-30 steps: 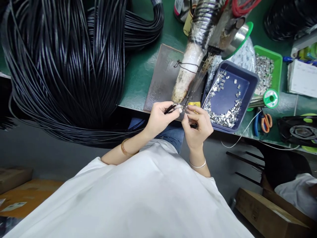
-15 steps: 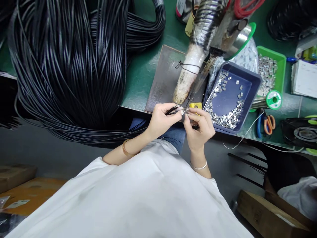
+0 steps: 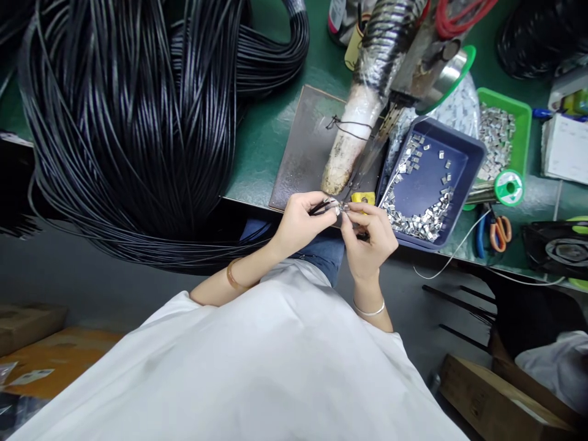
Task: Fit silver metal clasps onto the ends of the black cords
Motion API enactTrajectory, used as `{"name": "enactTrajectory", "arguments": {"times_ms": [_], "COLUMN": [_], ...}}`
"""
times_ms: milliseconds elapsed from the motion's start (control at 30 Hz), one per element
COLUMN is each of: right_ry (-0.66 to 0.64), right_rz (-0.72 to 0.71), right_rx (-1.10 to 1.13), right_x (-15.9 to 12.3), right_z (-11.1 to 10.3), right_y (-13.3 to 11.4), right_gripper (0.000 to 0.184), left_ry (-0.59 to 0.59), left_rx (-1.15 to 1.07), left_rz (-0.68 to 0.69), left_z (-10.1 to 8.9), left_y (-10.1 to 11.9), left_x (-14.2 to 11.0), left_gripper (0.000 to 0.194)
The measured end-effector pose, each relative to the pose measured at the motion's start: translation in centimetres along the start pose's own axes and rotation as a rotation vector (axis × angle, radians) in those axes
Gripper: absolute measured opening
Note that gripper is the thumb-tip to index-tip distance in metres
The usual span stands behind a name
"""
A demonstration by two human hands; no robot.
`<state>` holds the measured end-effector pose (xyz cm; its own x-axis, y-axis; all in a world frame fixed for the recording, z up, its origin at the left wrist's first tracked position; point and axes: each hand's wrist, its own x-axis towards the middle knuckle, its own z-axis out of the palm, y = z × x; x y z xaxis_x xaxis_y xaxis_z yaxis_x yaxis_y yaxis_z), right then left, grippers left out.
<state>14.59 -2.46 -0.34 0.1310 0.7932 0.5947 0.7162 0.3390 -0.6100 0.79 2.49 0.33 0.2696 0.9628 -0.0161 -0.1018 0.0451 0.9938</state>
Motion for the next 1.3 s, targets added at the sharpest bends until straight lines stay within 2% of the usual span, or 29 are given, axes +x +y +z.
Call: {"name": "enactTrajectory", "arguments": {"times_ms": [233, 400, 567, 767, 833, 900, 967, 1033, 1100, 1200, 1300], "right_ry": [0.016, -0.012, -0.056, -0.05, -0.03, -0.065, -0.205, -0.325, -0.286, -0.159, -0.237], "right_rz": [-0.023, -0.099, -0.052, -0.132, -0.048, 0.14, 0.32, 0.396, 0.348, 0.166, 0.054], "right_rx": [-0.01, 0.003, -0.014, -0.058, 0.017, 0.161, 0.328, 0.399, 0.299, 0.058, -0.029], "right_x": [0.1, -0.2, 0.3, 0.2, 0.1, 0.2, 0.5, 0.9, 1.3, 1.5, 1.1], "right_z": [-0.1, -0.4, -0.8, -0.8, -0.7, -0.7, -0.9, -1.4, -1.9, -2.8, -3.2], "right_y": [-0.5, -0.1, 0.0, -0.5, -0.6, -0.6, -0.7, -0.9, -1.3, -2.1, -2.4], "right_gripper": [0.014, 0.015, 0.015, 0.019, 0.015, 0.007, 0.007, 0.012, 0.012, 0.005, 0.015], "left_ry": [0.007, -0.054, -0.109, -0.07, -0.099, -0.108, -0.115, -0.153, -0.169, -0.143, -0.144], "left_rx": [0.048, 0.035, 0.044, 0.012, 0.018, 0.03, 0.053, 0.069, 0.073, 0.047, 0.018], "left_rz": [0.038, -0.005, -0.008, -0.021, 0.019, 0.086, 0.155, 0.197, 0.198, 0.169, 0.152], "left_z": [0.0, -0.4, -0.1, -0.1, -0.3, -0.5, -0.6, -0.7, -0.8, -0.9, -0.8], "left_y": [0.2, -0.3, -0.2, -0.2, -0.2, 0.0, 0.3, 0.7, 0.9, 1.0, 0.8], "left_x": [-0.2, -0.1, -0.5, -1.2, -1.5, -1.8, -2.2, -2.4, -2.4, -2.3, -2.2], "left_gripper": [0.01, 0.012, 0.012, 0.01, 0.011, 0.01, 0.009, 0.008, 0.008, 0.008, 0.005]}}
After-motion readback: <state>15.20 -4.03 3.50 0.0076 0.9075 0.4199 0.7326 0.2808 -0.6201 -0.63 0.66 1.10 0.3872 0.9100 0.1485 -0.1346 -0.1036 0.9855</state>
